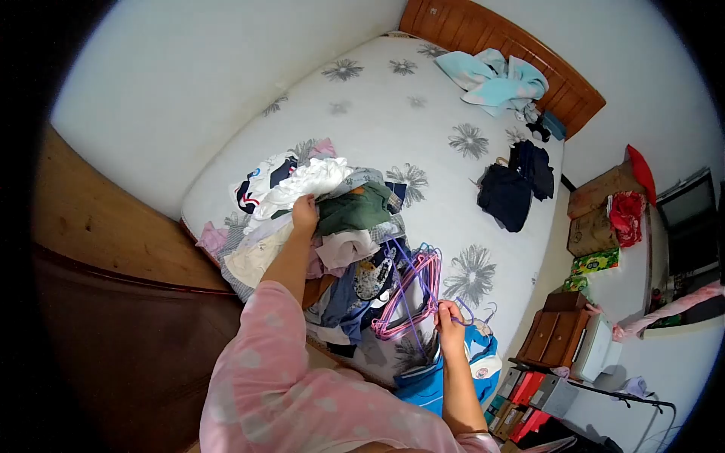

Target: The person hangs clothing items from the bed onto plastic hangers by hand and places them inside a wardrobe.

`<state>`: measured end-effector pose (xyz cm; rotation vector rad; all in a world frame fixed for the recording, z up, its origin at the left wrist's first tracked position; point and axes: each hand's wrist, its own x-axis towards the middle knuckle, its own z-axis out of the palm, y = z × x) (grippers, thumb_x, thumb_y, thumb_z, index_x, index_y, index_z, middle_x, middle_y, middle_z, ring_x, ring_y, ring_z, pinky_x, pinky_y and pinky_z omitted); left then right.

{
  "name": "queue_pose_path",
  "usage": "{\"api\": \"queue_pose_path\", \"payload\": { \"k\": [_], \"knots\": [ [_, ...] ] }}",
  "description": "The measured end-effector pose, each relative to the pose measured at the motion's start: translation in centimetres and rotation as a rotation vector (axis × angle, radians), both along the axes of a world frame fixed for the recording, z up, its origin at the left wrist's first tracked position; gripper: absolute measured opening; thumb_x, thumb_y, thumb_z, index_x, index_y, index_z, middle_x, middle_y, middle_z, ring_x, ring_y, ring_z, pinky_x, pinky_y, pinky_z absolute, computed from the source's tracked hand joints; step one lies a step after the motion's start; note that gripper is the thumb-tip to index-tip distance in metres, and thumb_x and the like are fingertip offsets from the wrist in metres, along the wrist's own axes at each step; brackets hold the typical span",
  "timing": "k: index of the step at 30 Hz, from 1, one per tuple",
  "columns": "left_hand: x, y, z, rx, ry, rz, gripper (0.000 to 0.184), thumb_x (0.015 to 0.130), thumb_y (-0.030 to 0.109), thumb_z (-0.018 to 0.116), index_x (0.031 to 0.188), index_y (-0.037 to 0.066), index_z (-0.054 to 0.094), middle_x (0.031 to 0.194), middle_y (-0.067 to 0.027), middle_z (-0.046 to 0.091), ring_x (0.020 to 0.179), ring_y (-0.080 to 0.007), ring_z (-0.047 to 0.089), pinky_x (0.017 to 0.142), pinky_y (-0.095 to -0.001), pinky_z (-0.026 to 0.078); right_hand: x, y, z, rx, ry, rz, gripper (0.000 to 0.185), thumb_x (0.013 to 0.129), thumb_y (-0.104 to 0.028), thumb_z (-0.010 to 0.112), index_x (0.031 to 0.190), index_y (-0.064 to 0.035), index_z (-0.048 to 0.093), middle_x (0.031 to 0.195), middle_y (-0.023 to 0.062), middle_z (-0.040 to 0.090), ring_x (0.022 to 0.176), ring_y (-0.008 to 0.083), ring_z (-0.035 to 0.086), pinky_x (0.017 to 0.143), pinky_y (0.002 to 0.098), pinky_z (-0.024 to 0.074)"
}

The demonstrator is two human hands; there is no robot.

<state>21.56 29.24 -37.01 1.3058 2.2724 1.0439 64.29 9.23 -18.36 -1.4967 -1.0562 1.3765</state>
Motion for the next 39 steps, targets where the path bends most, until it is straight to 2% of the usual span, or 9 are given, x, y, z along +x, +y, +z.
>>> {"api": "queue_pose_path", "payload": {
  "k": [1, 4, 11, 19, 25, 29, 33, 34, 39],
  "knots": [
    [1.0, -1.1, 3.3, 0.086, -0.037, 0.089, 0.020, 0.082, 0.013, 0.062, 0.099, 0.003, 0.060, 0.090, -0.0160, 0.063, 0.083, -0.0303, 0.061, 0.075, -0.0383, 0.048, -0.2, 0.0, 0.2, 0.009, 0.003, 0.001, 0.016, 0.096, -0.021, 0.049, 0.096, -0.0067, 0.057, 0.062, -0.0020, 0.048, 0.051, 0.0042, 0.037, 0.046, 0.0191, 0.0275],
    [0.3, -1.0, 4.0, 0.159, -0.165, 0.170, 0.014, 0.081, 0.008, 0.063, 0.091, 0.003, 0.054, 0.078, -0.0100, 0.058, 0.072, -0.0223, 0.057, 0.067, -0.0332, 0.047, -0.6, 0.1, 0.4, 0.027, 0.021, 0.002, 0.016, 0.095, -0.020, 0.049, 0.096, -0.0061, 0.057, 0.061, -0.0018, 0.049, 0.050, 0.0045, 0.037, 0.046, 0.0196, 0.0277],
    [6.4, -1.7, 6.6, 0.629, -0.487, -0.080, 0.013, 0.084, -0.004, 0.055, 0.090, 0.008, 0.051, 0.077, 0.0012, 0.052, 0.067, -0.0068, 0.047, 0.063, -0.0202, 0.042, -0.3, -0.8, 0.5, 0.030, 0.098, 0.022, 0.018, 0.095, -0.019, 0.050, 0.100, -0.0040, 0.058, 0.059, -0.0012, 0.050, 0.048, 0.0044, 0.038, 0.044, 0.0204, 0.0283],
    [24.2, -16.3, 18.8, 0.382, -1.034, -0.452, 0.010, 0.087, 0.002, 0.059, 0.094, 0.007, 0.053, 0.082, 0.0027, 0.053, 0.076, -0.0056, 0.050, 0.070, -0.0205, 0.042, 2.2, -3.2, 4.3, 0.121, 0.221, 0.146, 0.031, 0.097, -0.026, 0.046, 0.118, -0.0032, 0.054, 0.084, 0.0043, 0.060, 0.058, 0.0063, 0.046, 0.053, 0.0200, 0.0373],
    [28.7, -24.1, 26.3, 0.273, -1.176, -0.547, 0.011, 0.087, 0.004, 0.058, 0.095, 0.007, 0.052, 0.082, 0.0034, 0.051, 0.077, -0.0048, 0.049, 0.070, -0.0194, 0.040, 4.0, -4.5, 5.1, 0.381, -0.142, 0.388, 0.043, 0.089, -0.010, 0.055, 0.130, -0.0031, 0.046, 0.115, 0.0052, 0.053, 0.082, 0.0126, 0.057, 0.067, 0.0239, 0.0458],
    [30.1, -27.6, 30.8, 0.261, -1.337, -0.625, 0.015, 0.085, 0.000, 0.057, 0.097, 0.007, 0.052, 0.088, -0.0001, 0.056, 0.082, -0.0075, 0.054, 0.073, -0.0206, 0.042, 3.4, -6.5, 6.0, 0.565, 0.007, 0.363, 0.047, 0.081, -0.002, 0.065, 0.125, -0.0005, 0.049, 0.111, 0.0081, 0.054, 0.083, 0.0163, 0.056, 0.075, 0.0258, 0.0451],
    [30.5, -29.6, 33.2, 0.377, -1.441, -0.576, 0.014, 0.087, -0.002, 0.056, 0.098, 0.006, 0.053, 0.089, -0.0019, 0.057, 0.083, -0.0094, 0.055, 0.076, -0.0229, 0.046, 5.8, -7.9, 6.0, 0.364, -0.196, 0.506, 0.026, 0.082, -0.011, 0.067, 0.104, 0.0011, 0.060, 0.088, 0.0071, 0.059, 0.077, 0.0133, 0.053, 0.070, 0.0249, 0.0432],
    [30.4, -30.4, 33.6, 0.389, -1.463, -0.536, 0.013, 0.087, -0.001, 0.056, 0.098, 0.007, 0.054, 0.089, -0.0020, 0.057, 0.082, -0.0098, 0.056, 0.076, -0.0232, 0.047, 6.9, -8.9, 6.6, 0.269, 0.079, 0.445, 0.022, 0.084, -0.016, 0.065, 0.098, 0.0012, 0.062, 0.080, 0.0073, 0.060, 0.073, 0.0148, 0.055, 0.068, 0.0257, 0.0432],
    [30.5, -31.6, 34.1, 0.396, -1.430, -0.487, 0.012, 0.087, 0.002, 0.058, 0.097, 0.008, 0.055, 0.089, -0.0014, 0.057, 0.082, -0.0096, 0.056, 0.073, -0.0225, 0.048, 11.3, -10.3, 10.1, 0.521, -0.429, 0.349, 0.026, 0.087, -0.026, 0.059, 0.090, -0.0010, 0.065, 0.083, 0.0167, 0.064, 0.077, 0.0306, 0.061, 0.070, 0.0355, 0.0461]
  ]
}}
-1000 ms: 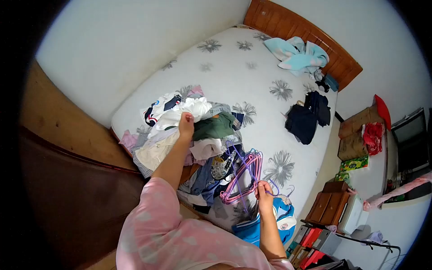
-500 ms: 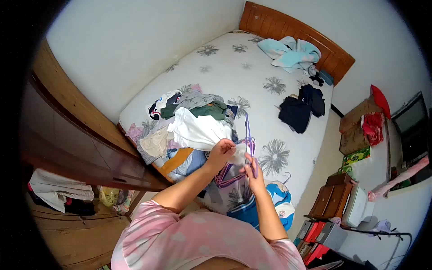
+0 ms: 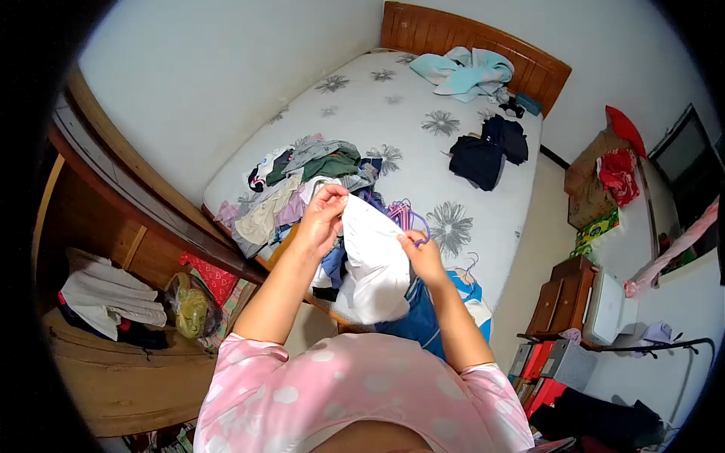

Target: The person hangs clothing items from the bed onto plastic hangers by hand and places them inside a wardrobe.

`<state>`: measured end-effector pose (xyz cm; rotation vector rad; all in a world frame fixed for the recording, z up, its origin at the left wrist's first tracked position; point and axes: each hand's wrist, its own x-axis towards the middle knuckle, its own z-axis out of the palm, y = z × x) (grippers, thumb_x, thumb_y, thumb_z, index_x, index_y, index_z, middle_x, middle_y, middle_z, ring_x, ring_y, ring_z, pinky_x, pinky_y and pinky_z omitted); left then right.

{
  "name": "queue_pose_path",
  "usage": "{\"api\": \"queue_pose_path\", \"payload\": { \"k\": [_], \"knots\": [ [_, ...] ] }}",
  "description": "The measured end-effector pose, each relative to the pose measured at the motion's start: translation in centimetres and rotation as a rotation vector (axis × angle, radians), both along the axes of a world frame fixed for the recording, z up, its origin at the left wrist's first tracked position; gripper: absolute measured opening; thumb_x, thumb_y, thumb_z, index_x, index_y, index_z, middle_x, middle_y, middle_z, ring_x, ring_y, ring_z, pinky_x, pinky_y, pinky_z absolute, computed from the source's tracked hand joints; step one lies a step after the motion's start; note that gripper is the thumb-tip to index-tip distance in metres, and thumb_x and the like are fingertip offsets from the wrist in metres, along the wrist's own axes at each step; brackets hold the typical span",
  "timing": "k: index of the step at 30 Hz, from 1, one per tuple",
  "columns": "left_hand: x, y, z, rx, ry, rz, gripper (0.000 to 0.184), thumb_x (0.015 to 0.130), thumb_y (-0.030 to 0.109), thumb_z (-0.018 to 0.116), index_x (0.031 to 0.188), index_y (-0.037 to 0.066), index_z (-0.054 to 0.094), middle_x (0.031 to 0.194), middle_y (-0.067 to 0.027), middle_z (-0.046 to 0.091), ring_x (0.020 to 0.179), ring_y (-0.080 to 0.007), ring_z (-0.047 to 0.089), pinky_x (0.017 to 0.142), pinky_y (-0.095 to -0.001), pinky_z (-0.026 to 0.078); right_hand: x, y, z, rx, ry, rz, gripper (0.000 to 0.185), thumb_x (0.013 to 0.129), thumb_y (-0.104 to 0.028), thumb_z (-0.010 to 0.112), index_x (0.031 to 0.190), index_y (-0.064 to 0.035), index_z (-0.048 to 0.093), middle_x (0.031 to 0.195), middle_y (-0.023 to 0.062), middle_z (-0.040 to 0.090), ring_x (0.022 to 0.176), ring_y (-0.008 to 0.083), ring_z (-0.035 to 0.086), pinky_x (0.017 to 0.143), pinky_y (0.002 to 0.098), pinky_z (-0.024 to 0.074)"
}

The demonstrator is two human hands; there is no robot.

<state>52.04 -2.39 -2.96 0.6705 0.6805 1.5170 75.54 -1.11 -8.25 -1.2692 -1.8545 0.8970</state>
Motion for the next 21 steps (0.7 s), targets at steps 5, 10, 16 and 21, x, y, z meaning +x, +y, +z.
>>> {"api": "queue_pose_path", "payload": {
  "k": [5, 10, 16, 21],
  "knots": [
    [0.2, -0.4, 0.9, -0.018, 0.211, -0.012, 0.010, 0.088, 0.007, 0.058, 0.097, 0.009, 0.056, 0.087, 0.0003, 0.058, 0.081, -0.0107, 0.057, 0.073, -0.0249, 0.048, 3.5, 1.0, 1.2, 0.066, 0.120, -0.109, 0.027, 0.089, -0.027, 0.056, 0.092, -0.0007, 0.061, 0.079, 0.0191, 0.060, 0.075, 0.0360, 0.058, 0.069, 0.0381, 0.0448],
    [2.4, 0.1, 0.3, 0.084, 0.594, -0.127, 0.017, 0.091, 0.014, 0.056, 0.106, 0.007, 0.055, 0.093, 0.0017, 0.056, 0.084, -0.0066, 0.051, 0.076, -0.0227, 0.044, 4.7, 1.0, 7.2, 0.234, 0.160, -0.123, 0.022, 0.090, -0.020, 0.055, 0.087, 0.0018, 0.056, 0.077, 0.0170, 0.056, 0.069, 0.0318, 0.053, 0.065, 0.0346, 0.0423],
    [5.2, -0.1, 0.4, 0.295, 1.300, -0.120, 0.037, 0.077, 0.028, 0.071, 0.102, 0.003, 0.060, 0.094, -0.0118, 0.062, 0.085, -0.0249, 0.060, 0.074, -0.0336, 0.047, 5.9, 1.5, 11.1, 0.452, 0.137, -0.082, 0.022, 0.091, -0.018, 0.055, 0.089, 0.0035, 0.058, 0.077, 0.0148, 0.055, 0.067, 0.0262, 0.053, 0.064, 0.0320, 0.0426],
    [4.7, 1.4, -1.8, 0.374, 1.581, 0.207, 0.026, 0.072, 0.019, 0.067, 0.090, 0.002, 0.060, 0.090, -0.0174, 0.059, 0.086, -0.0369, 0.057, 0.073, -0.0406, 0.046, 7.1, 0.7, 12.7, 0.396, 0.140, -0.132, 0.021, 0.090, -0.018, 0.055, 0.090, 0.0029, 0.059, 0.078, 0.0140, 0.056, 0.069, 0.0266, 0.054, 0.065, 0.0308, 0.0427]
  ]
}}
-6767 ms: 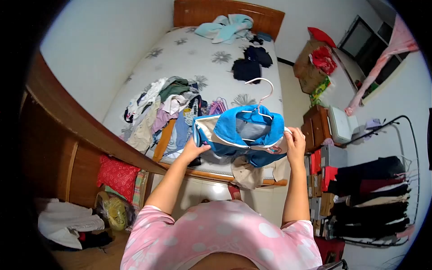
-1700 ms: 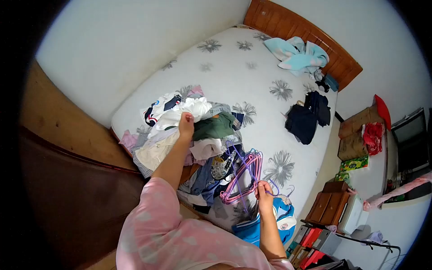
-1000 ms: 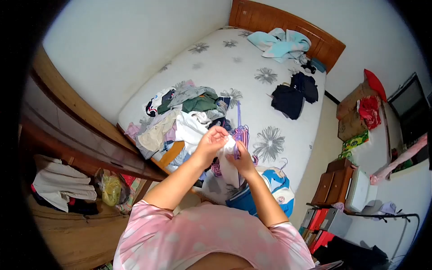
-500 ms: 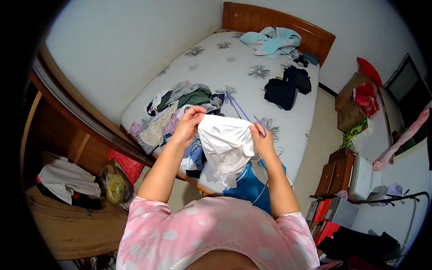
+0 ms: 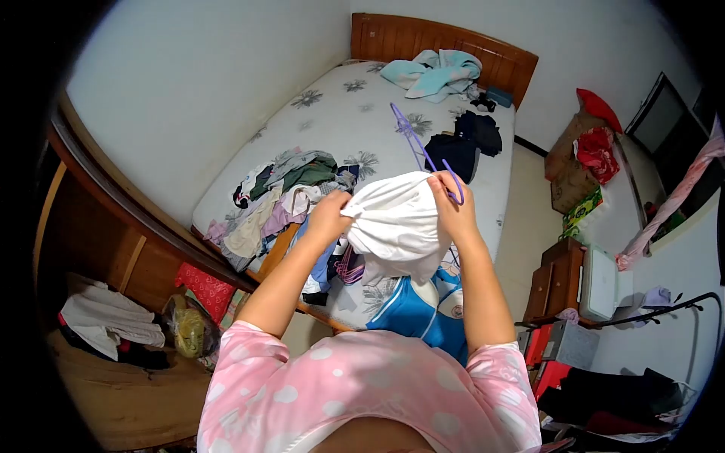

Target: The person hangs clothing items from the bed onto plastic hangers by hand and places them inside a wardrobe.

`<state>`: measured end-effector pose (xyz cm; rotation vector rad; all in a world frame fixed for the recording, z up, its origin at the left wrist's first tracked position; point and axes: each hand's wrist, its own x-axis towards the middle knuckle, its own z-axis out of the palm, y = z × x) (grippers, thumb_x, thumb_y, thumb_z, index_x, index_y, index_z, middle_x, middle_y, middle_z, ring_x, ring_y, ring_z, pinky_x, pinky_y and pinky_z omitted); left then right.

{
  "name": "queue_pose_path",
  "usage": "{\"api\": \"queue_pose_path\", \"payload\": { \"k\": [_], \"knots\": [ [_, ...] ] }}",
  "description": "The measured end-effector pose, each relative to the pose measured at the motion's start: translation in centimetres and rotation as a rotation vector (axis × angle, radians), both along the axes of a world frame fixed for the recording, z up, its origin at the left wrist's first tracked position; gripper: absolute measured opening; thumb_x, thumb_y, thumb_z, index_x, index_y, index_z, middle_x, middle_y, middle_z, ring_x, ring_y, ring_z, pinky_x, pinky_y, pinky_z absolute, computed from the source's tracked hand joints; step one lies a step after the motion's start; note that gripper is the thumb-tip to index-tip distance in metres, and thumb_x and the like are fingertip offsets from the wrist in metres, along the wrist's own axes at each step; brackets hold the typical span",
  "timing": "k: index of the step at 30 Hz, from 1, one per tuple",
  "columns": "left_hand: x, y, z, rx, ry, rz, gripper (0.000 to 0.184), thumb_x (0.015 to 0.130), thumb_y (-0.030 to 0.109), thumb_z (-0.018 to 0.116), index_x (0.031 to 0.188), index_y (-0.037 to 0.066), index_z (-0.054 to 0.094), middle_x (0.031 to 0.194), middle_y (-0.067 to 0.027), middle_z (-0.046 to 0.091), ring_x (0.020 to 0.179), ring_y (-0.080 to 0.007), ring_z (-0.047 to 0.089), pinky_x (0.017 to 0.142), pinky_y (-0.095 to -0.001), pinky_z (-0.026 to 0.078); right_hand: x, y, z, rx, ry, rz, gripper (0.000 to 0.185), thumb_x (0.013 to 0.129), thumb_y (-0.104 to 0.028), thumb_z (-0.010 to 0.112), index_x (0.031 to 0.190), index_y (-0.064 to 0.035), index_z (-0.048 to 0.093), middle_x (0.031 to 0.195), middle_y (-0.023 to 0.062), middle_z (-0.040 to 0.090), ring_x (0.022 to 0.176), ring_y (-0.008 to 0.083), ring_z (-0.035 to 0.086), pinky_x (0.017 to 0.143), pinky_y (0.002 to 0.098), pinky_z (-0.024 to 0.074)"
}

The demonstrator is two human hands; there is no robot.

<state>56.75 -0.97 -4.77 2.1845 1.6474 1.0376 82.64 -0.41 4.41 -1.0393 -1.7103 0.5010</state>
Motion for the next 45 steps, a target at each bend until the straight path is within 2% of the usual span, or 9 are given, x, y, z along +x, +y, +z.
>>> {"api": "queue_pose_path", "payload": {
  "k": [6, 11, 15, 20, 28, 29, 33, 41, 45],
  "knots": [
    [-3.9, 3.2, -4.8, -0.238, -0.338, 0.120, 0.021, 0.086, 0.018, 0.047, 0.095, 0.003, 0.058, 0.088, -0.0146, 0.059, 0.085, -0.0264, 0.059, 0.072, -0.0387, 0.045, 3.5, 1.3, -1.9, -0.031, 0.087, -0.228, 0.024, 0.092, -0.022, 0.051, 0.086, -0.0003, 0.058, 0.077, 0.0097, 0.057, 0.074, 0.0176, 0.053, 0.071, 0.0295, 0.0426],
    [-1.5, 1.7, 5.2, -0.521, -1.337, -0.069, 0.025, 0.088, 0.009, 0.043, 0.109, 0.002, 0.054, 0.096, -0.0075, 0.062, 0.087, -0.0184, 0.061, 0.077, -0.0318, 0.050, 6.0, 2.1, -5.2, -0.128, 0.143, -0.339, 0.025, 0.092, -0.024, 0.050, 0.086, -0.0007, 0.057, 0.076, 0.0114, 0.056, 0.070, 0.0204, 0.053, 0.069, 0.0325, 0.0425],
    [-0.3, 1.1, 10.9, -0.489, -1.349, -0.261, 0.022, 0.093, 0.008, 0.041, 0.110, 0.002, 0.054, 0.096, -0.0063, 0.063, 0.082, -0.0127, 0.063, 0.071, -0.0270, 0.052, 7.1, 2.9, -8.2, -0.236, 0.213, -0.345, 0.025, 0.093, -0.024, 0.049, 0.088, -0.0011, 0.059, 0.077, 0.0095, 0.058, 0.070, 0.0163, 0.055, 0.064, 0.0295, 0.0448],
    [1.1, 2.7, 9.5, -0.574, -1.342, -0.311, 0.025, 0.097, 0.014, 0.039, 0.118, 0.004, 0.048, 0.104, -0.0077, 0.062, 0.087, -0.0136, 0.065, 0.074, -0.0277, 0.055, 6.7, 3.0, -11.2, -0.202, 0.383, -0.243, 0.024, 0.095, -0.019, 0.047, 0.099, -0.0018, 0.063, 0.092, 0.0079, 0.060, 0.072, 0.0119, 0.058, 0.057, 0.0242, 0.0483],
    [9.0, 1.4, 6.8, -0.781, -1.322, -0.320, 0.031, 0.097, 0.017, 0.042, 0.125, 0.005, 0.043, 0.112, -0.0099, 0.059, 0.098, -0.0183, 0.062, 0.080, -0.0289, 0.051, -0.9, -2.2, -7.6, -0.229, 0.280, 0.159, 0.041, 0.084, -0.024, 0.065, 0.115, 0.0001, 0.056, 0.104, 0.0082, 0.059, 0.096, 0.0141, 0.056, 0.071, 0.0268, 0.0468],
    [9.4, 1.5, 6.4, -0.770, -1.304, -0.409, 0.032, 0.097, 0.017, 0.042, 0.126, 0.004, 0.043, 0.113, -0.0095, 0.059, 0.101, -0.0186, 0.060, 0.085, -0.0310, 0.049, -1.4, -1.2, -8.8, 0.015, 0.168, 0.057, 0.036, 0.077, -0.017, 0.070, 0.107, -0.0005, 0.059, 0.099, 0.0098, 0.059, 0.089, 0.0182, 0.058, 0.072, 0.0300, 0.0460],
    [9.3, 0.8, 8.6, -0.651, -1.205, -0.493, 0.033, 0.096, 0.018, 0.045, 0.125, 0.004, 0.046, 0.115, -0.0074, 0.059, 0.107, -0.0184, 0.056, 0.095, -0.0343, 0.042, -1.2, -0.2, -9.5, -0.117, 0.026, -0.220, 0.025, 0.069, -0.007, 0.069, 0.092, -0.0010, 0.060, 0.092, 0.0148, 0.057, 0.084, 0.0345, 0.058, 0.075, 0.0378, 0.0465],
    [4.8, 2.1, 10.6, -0.424, -1.145, -0.459, 0.035, 0.095, 0.021, 0.045, 0.124, 0.000, 0.049, 0.116, -0.0070, 0.059, 0.109, -0.0164, 0.053, 0.099, -0.0326, 0.037, 3.3, 1.5, -11.9, -0.127, -0.058, -0.336, 0.020, 0.080, -0.010, 0.056, 0.097, -0.0004, 0.055, 0.092, 0.0195, 0.060, 0.080, 0.0328, 0.061, 0.071, 0.0406, 0.0479],
    [3.4, 3.4, 7.3, -0.417, -0.945, -0.392, 0.037, 0.096, 0.021, 0.042, 0.127, 0.001, 0.047, 0.112, -0.0057, 0.060, 0.099, -0.0132, 0.052, 0.093, -0.0294, 0.037, 2.3, 1.5, -8.6, -0.213, 0.642, -0.286, 0.017, 0.088, -0.013, 0.047, 0.095, 0.0002, 0.055, 0.088, 0.0139, 0.063, 0.069, 0.0179, 0.062, 0.055, 0.0303, 0.0514]
  ]
}}
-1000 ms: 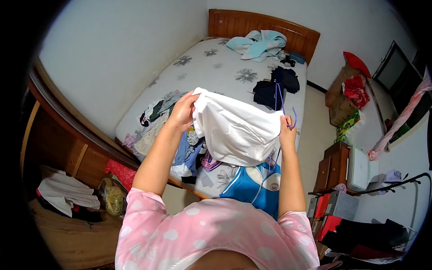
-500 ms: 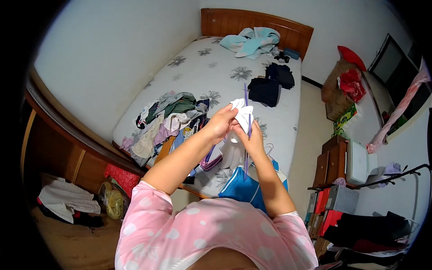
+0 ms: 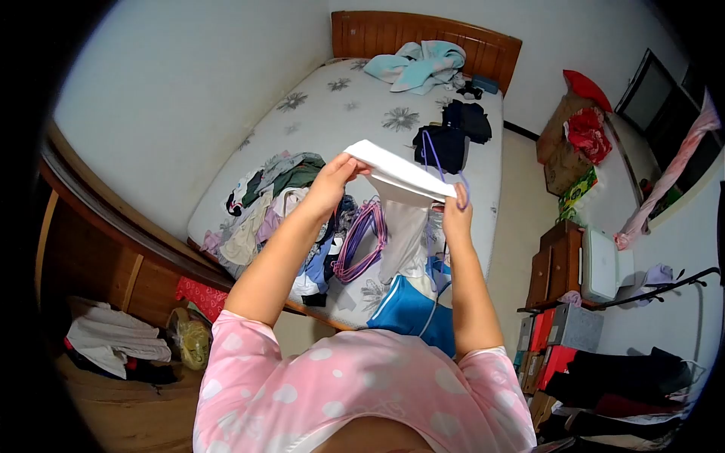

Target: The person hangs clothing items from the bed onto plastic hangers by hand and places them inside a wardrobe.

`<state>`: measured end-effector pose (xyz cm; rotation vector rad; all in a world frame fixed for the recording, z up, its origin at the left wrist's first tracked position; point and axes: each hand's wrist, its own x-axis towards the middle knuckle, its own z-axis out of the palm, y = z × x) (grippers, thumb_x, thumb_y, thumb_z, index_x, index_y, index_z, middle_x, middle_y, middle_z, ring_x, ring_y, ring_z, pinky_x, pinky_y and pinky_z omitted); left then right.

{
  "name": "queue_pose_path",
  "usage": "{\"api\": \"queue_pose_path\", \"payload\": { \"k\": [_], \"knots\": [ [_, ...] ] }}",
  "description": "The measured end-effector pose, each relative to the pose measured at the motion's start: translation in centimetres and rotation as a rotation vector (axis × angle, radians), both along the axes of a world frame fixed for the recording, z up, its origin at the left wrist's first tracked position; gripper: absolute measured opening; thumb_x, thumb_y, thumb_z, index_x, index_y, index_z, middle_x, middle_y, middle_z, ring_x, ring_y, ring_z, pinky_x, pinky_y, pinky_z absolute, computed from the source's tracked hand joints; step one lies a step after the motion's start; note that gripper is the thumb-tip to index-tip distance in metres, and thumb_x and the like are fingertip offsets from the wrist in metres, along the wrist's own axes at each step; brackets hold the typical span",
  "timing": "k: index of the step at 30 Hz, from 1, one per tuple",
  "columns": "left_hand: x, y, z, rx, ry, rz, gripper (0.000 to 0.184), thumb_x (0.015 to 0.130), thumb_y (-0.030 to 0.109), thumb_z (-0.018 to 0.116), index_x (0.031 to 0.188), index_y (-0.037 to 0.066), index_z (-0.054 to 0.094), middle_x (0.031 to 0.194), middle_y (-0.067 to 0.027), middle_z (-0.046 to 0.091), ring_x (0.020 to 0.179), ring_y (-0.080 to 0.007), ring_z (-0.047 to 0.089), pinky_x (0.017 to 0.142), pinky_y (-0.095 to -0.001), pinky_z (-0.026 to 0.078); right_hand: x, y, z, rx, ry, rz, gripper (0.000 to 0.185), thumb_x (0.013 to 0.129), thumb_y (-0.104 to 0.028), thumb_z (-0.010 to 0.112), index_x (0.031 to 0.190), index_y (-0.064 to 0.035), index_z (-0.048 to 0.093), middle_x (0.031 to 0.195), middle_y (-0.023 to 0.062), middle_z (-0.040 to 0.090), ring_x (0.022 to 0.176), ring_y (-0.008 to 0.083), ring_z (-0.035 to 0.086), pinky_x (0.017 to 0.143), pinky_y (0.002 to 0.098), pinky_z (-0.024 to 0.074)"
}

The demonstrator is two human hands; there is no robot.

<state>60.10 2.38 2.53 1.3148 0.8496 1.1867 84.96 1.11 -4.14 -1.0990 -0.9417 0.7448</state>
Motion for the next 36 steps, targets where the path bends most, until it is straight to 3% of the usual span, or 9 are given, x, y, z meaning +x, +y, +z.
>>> {"api": "queue_pose_path", "payload": {
  "k": [6, 13, 15, 18, 21, 23, 27, 31, 36],
  "knots": [
    [0.7, 0.3, -6.5, -0.041, 0.176, 0.103, 0.058, 0.091, 0.009, 0.052, 0.144, 0.016, 0.030, 0.112, -0.0051, 0.051, 0.096, -0.0135, 0.049, 0.087, -0.0248, 0.040, 1.4, -0.7, 2.3, -0.154, -0.125, 0.254, 0.022, 0.086, -0.015, 0.039, 0.089, -0.0008, 0.056, 0.088, 0.0107, 0.065, 0.066, 0.0168, 0.062, 0.054, 0.0260, 0.0506],
    [6.0, -1.5, -17.5, 0.105, 0.336, -0.046, 0.081, 0.066, 0.001, 0.071, 0.136, 0.008, 0.031, 0.125, -0.0134, 0.050, 0.116, -0.0248, 0.047, 0.098, -0.0350, 0.039, -0.2, -4.0, 5.3, -0.133, -0.148, 0.393, 0.027, 0.087, -0.017, 0.038, 0.091, -0.0003, 0.059, 0.096, 0.0114, 0.067, 0.074, 0.0160, 0.063, 0.056, 0.0233, 0.0499],
    [7.0, -2.1, -18.9, -0.026, 0.367, -0.099, 0.075, 0.065, 0.001, 0.072, 0.133, 0.006, 0.038, 0.124, -0.0139, 0.052, 0.114, -0.0256, 0.050, 0.095, -0.0350, 0.041, -0.3, -4.8, 6.0, -0.109, -0.118, 0.407, 0.027, 0.089, -0.017, 0.037, 0.093, -0.0006, 0.058, 0.098, 0.0122, 0.066, 0.076, 0.0166, 0.064, 0.056, 0.0230, 0.0500],
    [7.7, -1.8, -23.0, 0.322, 0.459, -0.110, 0.055, 0.070, 0.002, 0.068, 0.122, 0.004, 0.051, 0.114, -0.0126, 0.060, 0.103, -0.0232, 0.056, 0.088, -0.0346, 0.045, 0.7, -5.9, 7.3, -0.019, -0.042, 0.372, 0.026, 0.094, -0.019, 0.036, 0.091, -0.0011, 0.054, 0.098, 0.0148, 0.066, 0.081, 0.0170, 0.063, 0.068, 0.0253, 0.0506],
    [6.1, -1.5, -23.7, -0.043, 0.585, -0.112, 0.030, 0.079, 0.007, 0.062, 0.109, 0.003, 0.061, 0.099, -0.0106, 0.066, 0.091, -0.0204, 0.060, 0.081, -0.0338, 0.047, 3.6, -5.8, 6.7, 0.056, -0.020, 0.216, 0.025, 0.094, -0.017, 0.036, 0.094, -0.0005, 0.054, 0.098, 0.0149, 0.066, 0.084, 0.0173, 0.062, 0.076, 0.0276, 0.0489],
    [4.7, 0.0, -24.6, 0.066, 0.568, -0.020, 0.021, 0.086, 0.013, 0.053, 0.104, 0.005, 0.063, 0.091, -0.0113, 0.067, 0.085, -0.0199, 0.063, 0.076, -0.0331, 0.048, 6.3, -5.4, 5.9, 0.076, 0.033, 0.097, 0.025, 0.092, -0.014, 0.036, 0.096, 0.0013, 0.056, 0.098, 0.0132, 0.065, 0.082, 0.0172, 0.061, 0.076, 0.0289, 0.0480],
    [1.3, 0.9, -13.0, -0.090, 0.553, -0.123, 0.024, 0.091, 0.016, 0.049, 0.106, 0.003, 0.062, 0.092, -0.0082, 0.067, 0.083, -0.0118, 0.062, 0.073, -0.0278, 0.049, 10.5, -5.2, 3.3, 0.001, 0.157, -0.040, 0.023, 0.091, -0.012, 0.038, 0.099, 0.0010, 0.056, 0.096, 0.0110, 0.063, 0.083, 0.0158, 0.059, 0.074, 0.0269, 0.0474],
    [2.2, -1.8, -2.1, -0.362, -0.182, -0.182, 0.027, 0.096, 0.016, 0.044, 0.115, 0.001, 0.054, 0.106, -0.0096, 0.063, 0.091, -0.0167, 0.064, 0.080, -0.0313, 0.052, 10.7, -5.5, 1.5, -0.118, 0.095, -0.036, 0.023, 0.092, -0.014, 0.041, 0.105, -0.0028, 0.056, 0.102, 0.0079, 0.059, 0.090, 0.0147, 0.058, 0.074, 0.0244, 0.0477],
    [3.2, -2.9, -0.2, -0.483, -0.289, -0.096, 0.029, 0.096, 0.019, 0.044, 0.118, 0.002, 0.052, 0.107, -0.0099, 0.063, 0.091, -0.0197, 0.064, 0.079, -0.0347, 0.053, 7.7, -6.6, 0.9, -0.059, -0.093, 0.156, 0.026, 0.095, -0.021, 0.045, 0.110, -0.0034, 0.057, 0.112, 0.0073, 0.055, 0.095, 0.0169, 0.058, 0.076, 0.0283, 0.0494]
  ]
}}
